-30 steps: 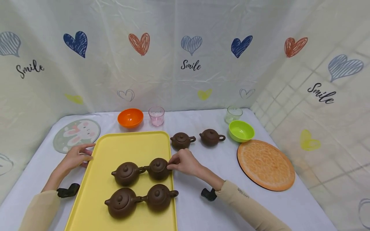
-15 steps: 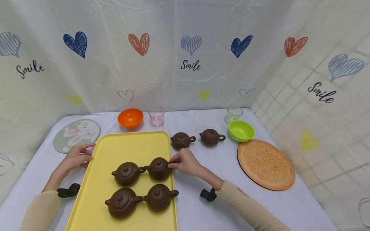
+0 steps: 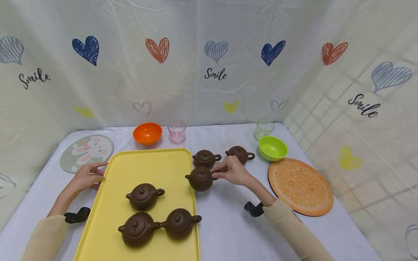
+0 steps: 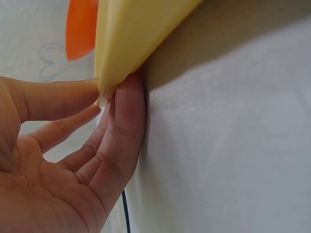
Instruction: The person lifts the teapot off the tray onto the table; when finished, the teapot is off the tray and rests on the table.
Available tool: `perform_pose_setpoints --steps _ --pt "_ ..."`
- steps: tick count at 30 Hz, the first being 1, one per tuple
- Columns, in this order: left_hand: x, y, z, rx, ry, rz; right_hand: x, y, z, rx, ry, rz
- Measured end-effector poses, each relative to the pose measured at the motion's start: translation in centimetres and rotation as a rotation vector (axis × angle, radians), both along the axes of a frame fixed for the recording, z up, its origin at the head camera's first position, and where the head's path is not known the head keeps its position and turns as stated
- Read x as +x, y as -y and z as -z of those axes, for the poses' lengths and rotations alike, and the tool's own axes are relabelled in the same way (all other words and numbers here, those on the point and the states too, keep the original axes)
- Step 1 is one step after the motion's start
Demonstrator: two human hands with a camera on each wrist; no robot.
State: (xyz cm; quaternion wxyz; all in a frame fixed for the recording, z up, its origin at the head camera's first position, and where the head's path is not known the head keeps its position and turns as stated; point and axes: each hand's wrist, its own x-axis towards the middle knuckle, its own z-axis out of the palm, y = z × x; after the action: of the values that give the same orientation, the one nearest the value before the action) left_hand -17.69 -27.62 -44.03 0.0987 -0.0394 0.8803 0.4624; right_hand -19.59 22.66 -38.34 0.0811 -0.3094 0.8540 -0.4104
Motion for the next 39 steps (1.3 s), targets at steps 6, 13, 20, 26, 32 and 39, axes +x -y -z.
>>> perform_pose_setpoints --steps 6,13,20,26,32,39 --pt "0.1 0.0 0.1 0.008 -0.002 -0.004 -0.4 -3.7 -0.3 0.018 0.010 0.034" --pt "0.1 -0.1 0.1 0.011 0.005 -0.002 -0.2 -8.1 0.4 0.002 0.064 0.086" --pt "0.0 -0.1 -0.2 0.004 0.000 0.000 0.0 -11.4 0.9 0.025 0.102 0.137" --pt "-0.1 -0.1 -0.1 0.010 0.003 0.003 0.0 -12.7 1.3 0.042 0.097 0.169" --pt "-0.2 0.0 0.1 0.009 0.013 -0.002 -0.1 -13.3 1.5 0.097 0.137 0.215" --pt "-0.3 0.0 0.2 0.016 0.020 -0.005 -0.1 -13.6 1.9 0.107 0.125 0.216"
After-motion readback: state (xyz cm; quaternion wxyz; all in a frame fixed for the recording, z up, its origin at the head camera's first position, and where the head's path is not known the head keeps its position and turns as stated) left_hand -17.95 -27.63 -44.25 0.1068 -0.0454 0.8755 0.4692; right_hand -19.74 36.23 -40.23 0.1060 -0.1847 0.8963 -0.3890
